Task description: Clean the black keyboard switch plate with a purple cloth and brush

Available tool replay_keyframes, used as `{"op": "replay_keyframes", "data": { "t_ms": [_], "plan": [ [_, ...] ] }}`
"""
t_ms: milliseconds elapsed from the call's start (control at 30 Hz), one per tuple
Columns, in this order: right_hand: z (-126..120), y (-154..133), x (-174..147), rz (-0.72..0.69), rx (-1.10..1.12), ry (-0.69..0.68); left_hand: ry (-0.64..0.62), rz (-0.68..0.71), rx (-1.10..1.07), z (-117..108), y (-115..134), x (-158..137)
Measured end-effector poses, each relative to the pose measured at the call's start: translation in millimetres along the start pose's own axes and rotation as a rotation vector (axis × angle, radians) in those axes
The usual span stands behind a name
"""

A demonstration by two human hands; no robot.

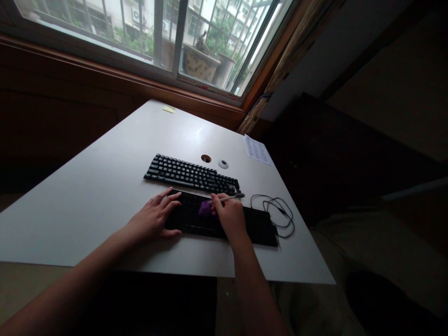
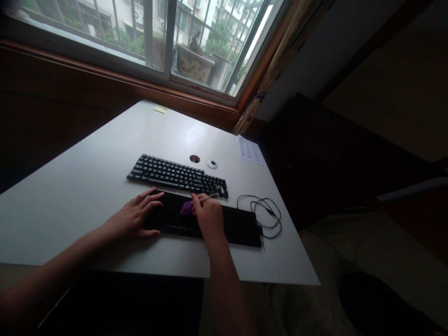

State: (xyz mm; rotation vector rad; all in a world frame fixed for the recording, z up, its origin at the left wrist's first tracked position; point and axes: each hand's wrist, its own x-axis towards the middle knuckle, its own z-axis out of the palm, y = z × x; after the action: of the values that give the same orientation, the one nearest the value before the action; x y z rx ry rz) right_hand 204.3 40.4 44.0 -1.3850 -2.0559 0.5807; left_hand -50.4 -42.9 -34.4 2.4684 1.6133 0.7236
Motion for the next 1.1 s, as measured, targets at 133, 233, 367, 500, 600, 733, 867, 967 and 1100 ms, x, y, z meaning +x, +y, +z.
{"op": "replay_keyframes", "data": {
  "t_ms": [133,233,367,500,600,733,867,967,1100],
  "plan": [
    [9,4,4,-0.003,-0.063,-0.002,0.006,0.004,-0.012,1,0,0],
    [11,7,6,0.036,0.01,-0.018,0.004,0.001,-0.018,0,1,0],
    [9,12,8,0.086,0.132,-0.047,0.006,0.0,-0.005,0,1,0],
    [8,13,7,0.082,0.149,-0.063,0.003,0.01,0.017,1,0,0],
    [10,10,5,0.049,0.129,-0.037,0.002,0.009,0.019,1,-1,0],
    [17,10,4,-0.006,0.075,-0.038,0.018,0.009,-0.002,0,1,0],
    [23,13,4,-0.033,-0.027,0.009,0.027,0.012,-0.023,-1,1,0],
    [22,12,4,-0.053,-0.069,-0.007,0.022,0.008,-0.017,-1,2,0],
    [21,9,4,-0.058,-0.089,-0.038,0.025,0.005,-0.013,0,1,0]
  ]
}}
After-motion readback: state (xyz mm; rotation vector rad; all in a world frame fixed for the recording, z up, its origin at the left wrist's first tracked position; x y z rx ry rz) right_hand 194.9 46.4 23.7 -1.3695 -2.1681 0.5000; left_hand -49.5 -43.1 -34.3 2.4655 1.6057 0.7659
